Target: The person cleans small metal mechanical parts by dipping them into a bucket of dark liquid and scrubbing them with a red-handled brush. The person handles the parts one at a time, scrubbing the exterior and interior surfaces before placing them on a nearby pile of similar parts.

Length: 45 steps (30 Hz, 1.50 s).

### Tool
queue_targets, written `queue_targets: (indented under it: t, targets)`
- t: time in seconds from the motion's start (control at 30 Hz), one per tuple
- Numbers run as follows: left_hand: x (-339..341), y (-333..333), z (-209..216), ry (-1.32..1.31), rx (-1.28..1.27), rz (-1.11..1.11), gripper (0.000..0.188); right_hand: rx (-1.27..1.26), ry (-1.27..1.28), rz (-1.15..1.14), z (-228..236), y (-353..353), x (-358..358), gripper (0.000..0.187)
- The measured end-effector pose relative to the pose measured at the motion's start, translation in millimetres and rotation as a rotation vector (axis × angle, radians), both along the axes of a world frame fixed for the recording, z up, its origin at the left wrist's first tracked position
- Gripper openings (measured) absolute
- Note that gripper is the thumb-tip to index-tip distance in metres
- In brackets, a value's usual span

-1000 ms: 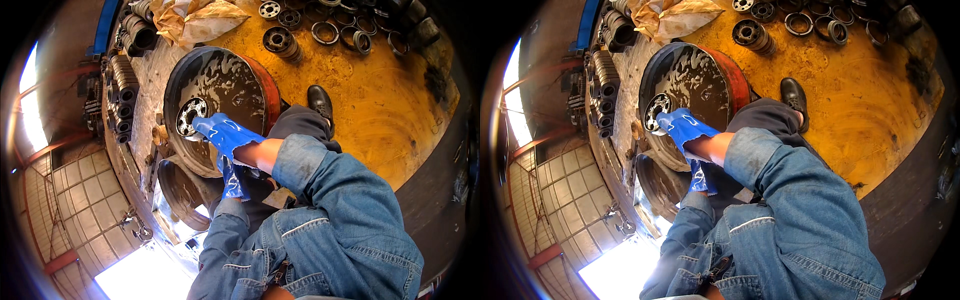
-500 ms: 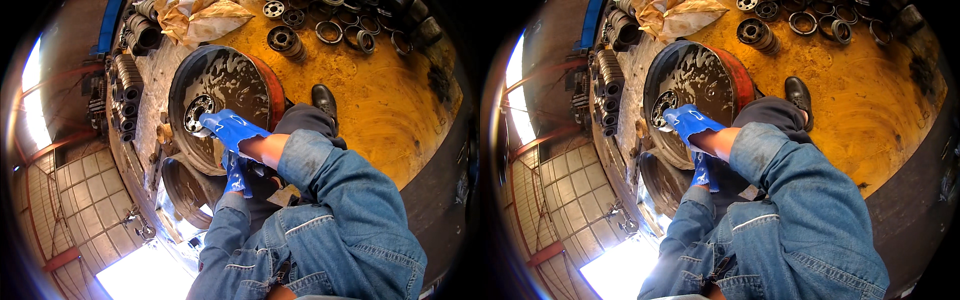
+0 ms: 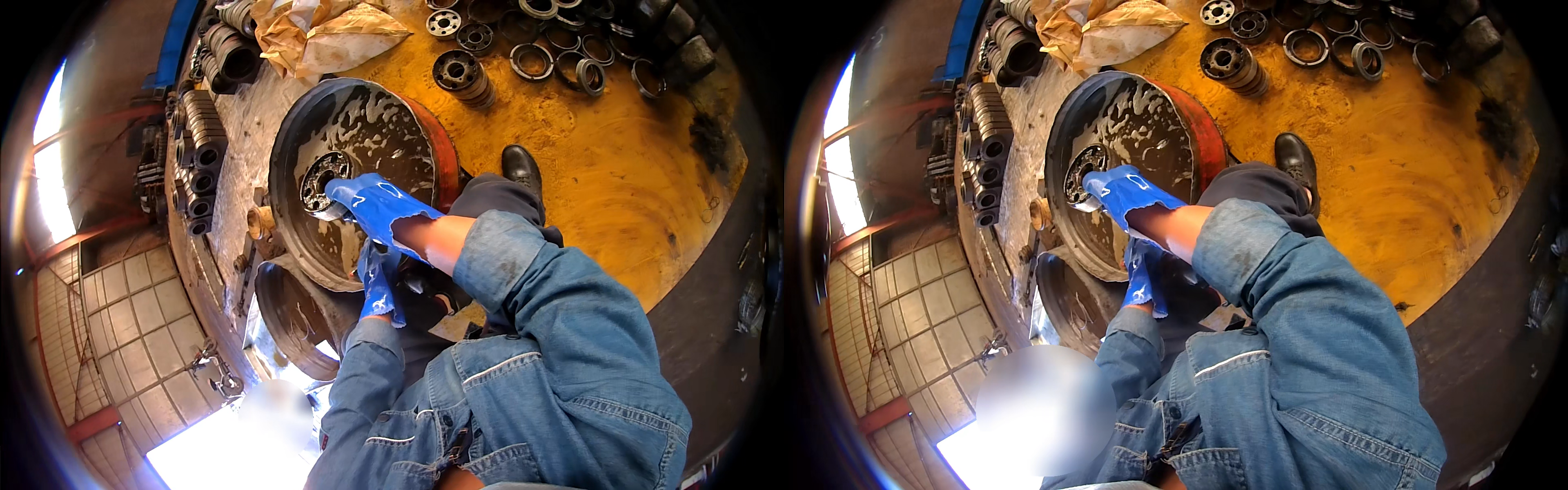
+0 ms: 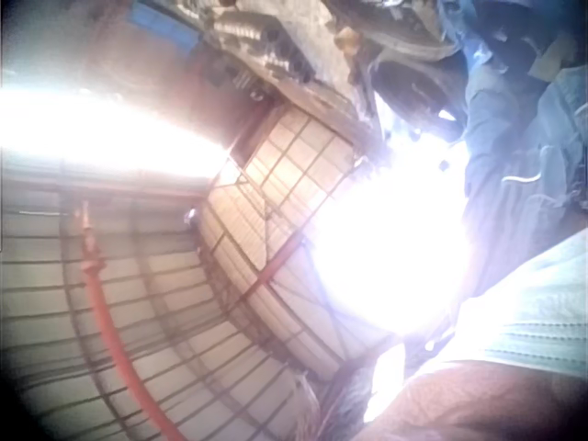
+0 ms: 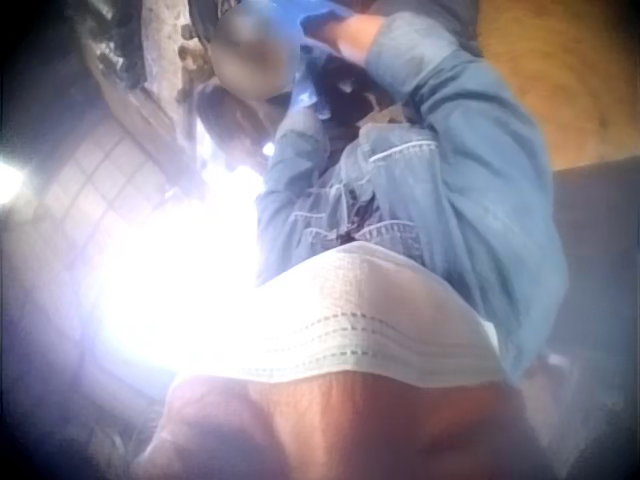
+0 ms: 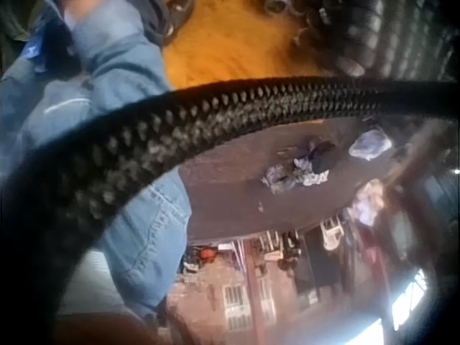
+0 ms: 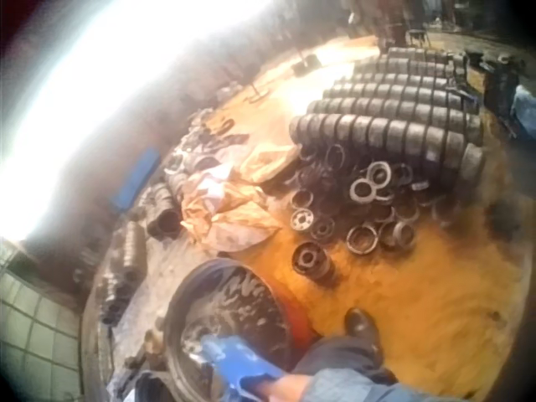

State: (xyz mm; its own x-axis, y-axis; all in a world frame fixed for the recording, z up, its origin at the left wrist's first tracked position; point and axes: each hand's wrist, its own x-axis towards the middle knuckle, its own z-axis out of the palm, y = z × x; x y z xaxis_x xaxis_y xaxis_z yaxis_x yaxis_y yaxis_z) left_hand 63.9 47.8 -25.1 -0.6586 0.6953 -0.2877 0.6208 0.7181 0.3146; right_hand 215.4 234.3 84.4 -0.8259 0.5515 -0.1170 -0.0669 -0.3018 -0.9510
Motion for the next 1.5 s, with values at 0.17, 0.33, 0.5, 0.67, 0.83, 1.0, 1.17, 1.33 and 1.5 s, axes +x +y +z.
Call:
queue_targets:
  t: [0.17,0.33,0.5,0.67,0.83,1.0,1.17,1.33,1.5]
  targets:
    - [-15,-10,-4,0.137,-0.146,-0.018,0.075,0.51,0.083,-0.362,-6,21,0,0.023]
    - [-8,4,-2,0.165,-0.19,-0.003,0.076,0.493,-0.236,-0.472,-4,74,29,0.036]
    - [-6,0,4,0.153,-0.193,0.021,0.075,0.009,-0.4,-0.454,12,120,63,0.04]
    - [-5,-1,-6,0.14,-0.097,0.01,0.071,0.261,-0.378,-0.447,-123,180,95,0.034]
    - [-3,-4,0,0.109,-0.118,0.04,0.072,-0.624,-0.3,-0.65,-191,200,83,0.022]
    - [-5,5,-1,0.093,-0.139,0.066,0.071,-0.731,-0.335,-0.697,-239,219,82,0.018]
    - [-4,-20,0,0.117,-0.197,0.103,0.071,-0.997,-0.26,-0.827,-152,169,50,0.024]
    - [-3,2,-5,0.111,-0.162,0.046,0.071,-0.668,-0.396,-0.618,-206,204,77,0.043]
    - [-1,-1,-3,0.1,-0.146,0.064,0.071,0.918,-1.298,0.06,-148,199,59,0.061]
